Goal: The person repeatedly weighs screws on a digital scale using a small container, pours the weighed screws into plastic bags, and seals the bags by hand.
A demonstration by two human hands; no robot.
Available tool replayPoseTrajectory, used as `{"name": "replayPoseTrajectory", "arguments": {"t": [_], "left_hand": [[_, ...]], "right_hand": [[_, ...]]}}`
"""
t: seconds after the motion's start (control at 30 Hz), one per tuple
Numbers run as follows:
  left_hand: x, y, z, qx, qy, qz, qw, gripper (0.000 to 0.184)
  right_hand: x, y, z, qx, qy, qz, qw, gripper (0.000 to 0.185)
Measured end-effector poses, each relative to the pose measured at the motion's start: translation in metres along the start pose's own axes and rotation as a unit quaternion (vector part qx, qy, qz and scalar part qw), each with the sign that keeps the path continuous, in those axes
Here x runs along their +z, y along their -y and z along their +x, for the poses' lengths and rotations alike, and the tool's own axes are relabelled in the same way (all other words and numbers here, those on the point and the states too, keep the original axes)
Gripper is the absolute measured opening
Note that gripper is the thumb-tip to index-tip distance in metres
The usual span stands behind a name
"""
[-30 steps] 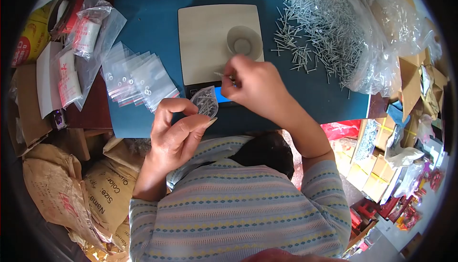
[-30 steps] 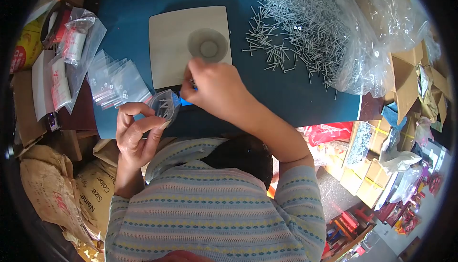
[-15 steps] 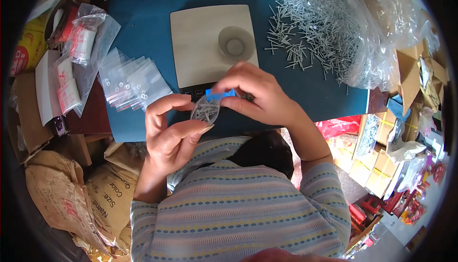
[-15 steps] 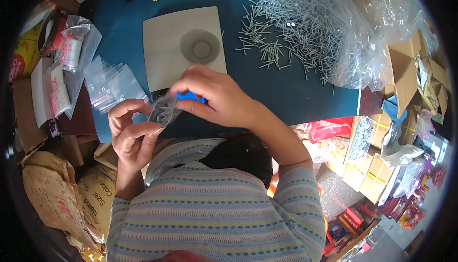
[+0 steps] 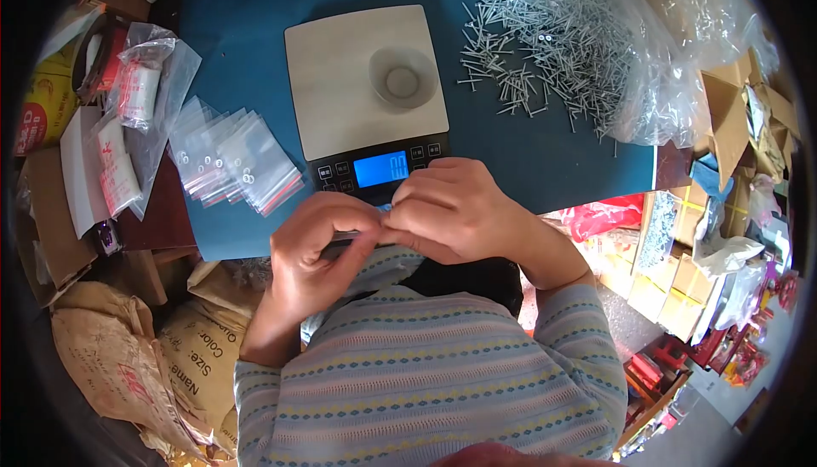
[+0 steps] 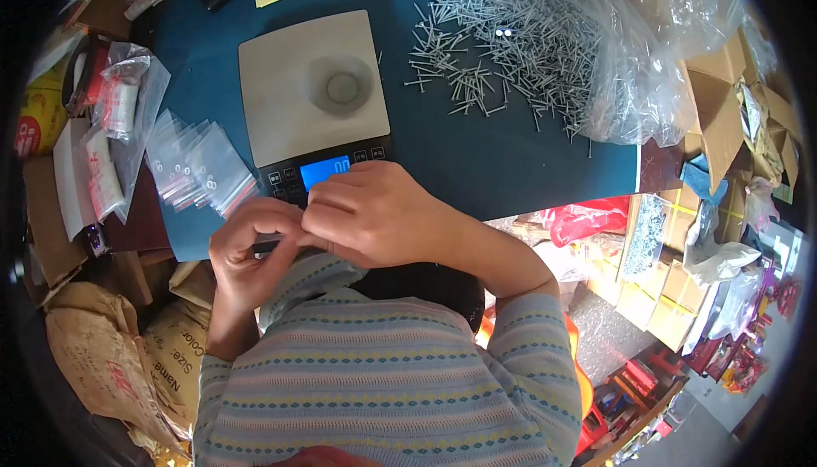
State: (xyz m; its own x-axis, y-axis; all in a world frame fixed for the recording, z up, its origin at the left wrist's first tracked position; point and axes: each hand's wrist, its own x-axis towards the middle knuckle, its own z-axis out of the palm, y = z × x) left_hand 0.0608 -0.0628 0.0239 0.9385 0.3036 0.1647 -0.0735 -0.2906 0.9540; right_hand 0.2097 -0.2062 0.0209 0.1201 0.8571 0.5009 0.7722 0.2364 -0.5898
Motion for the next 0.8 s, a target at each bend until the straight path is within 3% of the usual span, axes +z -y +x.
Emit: {"name": "replayPoseTrajectory", "arguments": {"t": [0.17, 0.3, 0.4, 0.47, 0.5, 0.57, 0.63, 0.77, 0.8], "left_hand": [[0.0, 0.0, -0.003, 0.029, 0.03, -0.033, 0.999, 0.017], [-0.011, 0.002, -0.011, -0.005, 0.001, -0.144, 0.99, 0.021], [-0.025, 0.004, -0.013, 0.008, 0.055, -0.083, 0.995, 0.022], [-0.044, 0.008, -0.024, -0.032, 0.077, -0.111, 0.99, 0.021], [-0.056, 0.01, -0.033, -0.052, 0.088, -0.125, 0.987, 0.02], [-0.083, 0.015, -0.057, -0.124, 0.084, -0.119, 0.982, 0.016], [-0.107, 0.006, -0.069, -0.255, 0.099, -0.016, 0.962, 0.012], [-0.123, 0.011, -0.079, -0.369, 0.182, 0.173, 0.895, 0.009], [-0.119, 0.014, -0.078, -0.341, 0.142, 0.169, 0.914, 0.011]], "right_hand": [[-0.011, 0.002, 0.001, -0.087, 0.054, -0.016, 0.995, 0.032], [-0.02, 0.004, -0.007, -0.049, 0.013, 0.008, 0.999, 0.035], [-0.014, -0.006, -0.012, -0.041, 0.012, 0.078, 0.996, 0.028], [-0.028, -0.026, -0.02, -0.007, 0.011, 0.053, 0.998, 0.031], [-0.041, -0.043, -0.033, 0.042, 0.056, 0.003, 0.998, 0.048], [-0.068, -0.067, -0.048, 0.135, 0.085, -0.18, 0.971, 0.063], [-0.087, -0.099, -0.075, 0.163, 0.091, -0.275, 0.943, 0.084], [-0.089, -0.13, -0.08, 0.152, 0.087, -0.369, 0.913, 0.094], [-0.086, -0.136, -0.073, 0.148, 0.082, -0.37, 0.914, 0.093]]}}
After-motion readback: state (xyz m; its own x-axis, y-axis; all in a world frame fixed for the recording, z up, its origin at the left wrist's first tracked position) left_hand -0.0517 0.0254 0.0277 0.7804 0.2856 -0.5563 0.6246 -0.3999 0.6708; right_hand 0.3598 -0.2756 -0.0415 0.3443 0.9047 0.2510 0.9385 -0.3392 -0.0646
